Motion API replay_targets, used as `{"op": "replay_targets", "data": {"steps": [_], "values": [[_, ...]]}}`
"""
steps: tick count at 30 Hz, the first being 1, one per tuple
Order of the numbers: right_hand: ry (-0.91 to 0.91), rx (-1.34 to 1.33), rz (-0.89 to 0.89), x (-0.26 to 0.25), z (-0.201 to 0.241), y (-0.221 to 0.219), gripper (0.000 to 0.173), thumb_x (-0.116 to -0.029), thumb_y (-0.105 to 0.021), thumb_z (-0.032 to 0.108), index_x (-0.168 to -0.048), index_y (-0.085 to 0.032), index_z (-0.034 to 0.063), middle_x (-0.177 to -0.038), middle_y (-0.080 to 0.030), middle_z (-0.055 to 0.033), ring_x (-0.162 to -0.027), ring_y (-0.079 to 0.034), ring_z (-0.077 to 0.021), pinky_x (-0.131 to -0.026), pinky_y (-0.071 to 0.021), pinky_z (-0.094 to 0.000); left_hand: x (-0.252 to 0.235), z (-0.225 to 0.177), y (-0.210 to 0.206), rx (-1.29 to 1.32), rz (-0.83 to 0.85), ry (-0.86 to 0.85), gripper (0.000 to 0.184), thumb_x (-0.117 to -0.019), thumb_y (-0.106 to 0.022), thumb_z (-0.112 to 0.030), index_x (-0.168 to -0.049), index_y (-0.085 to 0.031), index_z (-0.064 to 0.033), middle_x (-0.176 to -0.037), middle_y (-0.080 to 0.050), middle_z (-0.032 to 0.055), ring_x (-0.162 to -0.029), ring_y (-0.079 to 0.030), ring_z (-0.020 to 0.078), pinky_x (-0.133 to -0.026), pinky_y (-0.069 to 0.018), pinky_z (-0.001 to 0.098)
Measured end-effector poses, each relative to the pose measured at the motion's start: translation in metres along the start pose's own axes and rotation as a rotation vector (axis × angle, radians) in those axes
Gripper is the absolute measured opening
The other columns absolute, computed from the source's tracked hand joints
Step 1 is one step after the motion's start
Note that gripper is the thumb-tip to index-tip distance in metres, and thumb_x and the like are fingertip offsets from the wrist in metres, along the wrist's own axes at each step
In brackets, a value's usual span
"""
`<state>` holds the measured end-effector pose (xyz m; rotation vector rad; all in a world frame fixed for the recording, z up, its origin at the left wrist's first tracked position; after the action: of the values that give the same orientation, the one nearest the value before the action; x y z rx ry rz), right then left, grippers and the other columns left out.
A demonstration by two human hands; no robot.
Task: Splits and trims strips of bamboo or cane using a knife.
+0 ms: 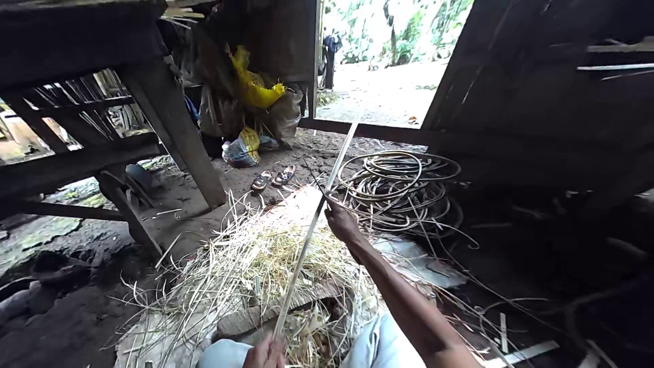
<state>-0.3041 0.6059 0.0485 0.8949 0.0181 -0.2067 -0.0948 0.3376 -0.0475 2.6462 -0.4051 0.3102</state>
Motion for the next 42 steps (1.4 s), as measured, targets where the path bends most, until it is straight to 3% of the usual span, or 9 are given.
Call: {"op": "replay_targets", "data": {"steps": [3, 8, 14, 19, 25, 30, 33, 38, 42], "values": [[0.072, -0.016, -0.006, 0.014, 0.016, 0.001, 0.042, -0.1107, -0.043, 0.020, -0.149, -0.051, 0.0057, -0.119, -0.067, -0.0290, -0.112, -0.064, -0.0477, -0.096, -0.0453, -0.0650, -0.038, -0.040, 0.004, -0.081, -0.074, -0.033, 0.046, -0.1118, -0.038, -0.034, -0.132, -0.058, 0.0022, -0.093, -0.069, 0.0116, -0.070, -0.063, 0.0201, -0.072, -0.0541, 0.0410], [0.291, 0.272, 0.099, 0.042, 0.034, -0.011, 0.035, -0.1067, -0.047, 0.014, -0.140, -0.054, 0.0039, -0.097, -0.070, -0.0244, -0.089, -0.069, -0.0450, -0.075, -0.0515, -0.0625, -0.069, -0.064, 0.000, 0.341, -0.112, -0.035, 0.037, -0.1131, -0.032, -0.022, -0.115, -0.060, 0.0013, -0.059, -0.037, -0.0073, -0.045, -0.032, 0.0011, -0.043, -0.0292, 0.0176], [0.525, 0.546, 0.498, 0.104, 0.020, -0.059, 0.034, -0.1060, -0.040, 0.005, -0.137, -0.053, -0.0037, -0.110, -0.065, -0.0334, -0.102, -0.065, -0.0533, -0.086, -0.0498, -0.0638, -0.053, -0.051, -0.007, 0.424, -0.108, 0.128, 0.031, -0.1127, -0.036, -0.023, -0.113, -0.057, -0.0005, -0.062, -0.034, -0.0076, -0.045, -0.030, 0.0025, -0.042, -0.0278, 0.0185], [0.230, 0.388, 0.115, 0.027, -0.013, -0.046, 0.025, -0.1030, -0.051, 0.005, -0.124, -0.061, -0.0027, -0.096, -0.068, -0.0304, -0.090, -0.068, -0.0524, -0.072, -0.0509, -0.0667, -0.030, -0.047, -0.009, 0.378, -0.063, 0.128, 0.028, -0.1123, -0.036, -0.020, -0.116, -0.056, -0.0008, -0.064, -0.035, -0.0063, -0.046, -0.031, 0.0035, -0.043, -0.0301, 0.0196], [0.470, 0.421, 0.391, 0.068, 0.000, -0.067, 0.033, -0.1051, -0.046, 0.008, -0.132, -0.059, -0.0058, -0.108, -0.068, -0.0320, -0.103, -0.066, -0.0518, -0.086, -0.0498, -0.0655, -0.033, -0.039, -0.006, 0.452, -0.062, 0.119, 0.027, -0.1123, -0.036, -0.021, -0.115, -0.055, -0.0025, -0.062, -0.034, -0.0084, -0.045, -0.030, 0.0013, -0.042, -0.0279, 0.0179], [0.162, 0.374, 0.315, 0.054, 0.001, -0.062, 0.035, -0.1054, -0.046, 0.008, -0.139, -0.049, -0.0006, -0.103, -0.068, -0.0299, -0.097, -0.067, -0.0517, -0.080, -0.0519, -0.0656, -0.023, -0.039, -0.005, 0.459, -0.049, 0.124, 0.025, -0.1119, -0.035, -0.018, -0.117, -0.054, -0.0014, -0.063, -0.034, -0.0078, -0.045, -0.030, 0.0011, -0.042, -0.0278, 0.0172], [0.519, 0.403, 0.389, 0.085, 0.003, -0.078, 0.032, -0.1046, -0.045, 0.007, -0.131, -0.057, -0.0068, -0.106, -0.068, -0.0303, -0.100, -0.068, -0.0505, -0.084, -0.0519, -0.0636, -0.029, -0.029, -0.007, 0.456, -0.062, 0.154, 0.027, -0.1122, -0.035, -0.018, -0.117, -0.054, -0.0001, -0.063, -0.036, -0.0074, -0.045, -0.030, 0.0012, -0.042, -0.0287, 0.0176], [-0.094, 0.187, 0.065, -0.008, -0.040, -0.023, 0.036, -0.1055, -0.045, 0.008, -0.139, -0.047, -0.0041, -0.111, -0.063, -0.0395, -0.107, -0.061, -0.0609, -0.086, -0.0471, -0.0738, 0.018, -0.018, -0.001, 0.543, -0.027, 0.122, 0.020, -0.1099, -0.034, -0.016, -0.105, -0.053, -0.0098, -0.057, -0.034, -0.0124, -0.042, -0.027, -0.0039, -0.039, -0.0258, 0.0126], [0.067, 0.271, 0.127, 0.048, -0.016, -0.049, 0.033, -0.1072, -0.040, 0.010, -0.136, -0.053, -0.0001, -0.097, -0.068, -0.0319, -0.094, -0.068, -0.0539, -0.078, -0.0500, -0.0676, -0.004, -0.014, -0.001, 0.546, -0.085, 0.121, 0.023, -0.1112, -0.034, -0.017, -0.110, -0.053, -0.0046, -0.059, -0.033, -0.0106, -0.043, -0.028, -0.0021, -0.041, -0.0263, 0.0144]]}}
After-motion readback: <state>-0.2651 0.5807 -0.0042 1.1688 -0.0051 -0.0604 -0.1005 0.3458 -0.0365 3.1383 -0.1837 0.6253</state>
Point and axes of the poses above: each hand's wrist, its own x-axis away from the middle knuckle, its own y-axis out of the back of the hand, z = x × y, the point moved 3 cm from there along -x, towards the middle knuckle
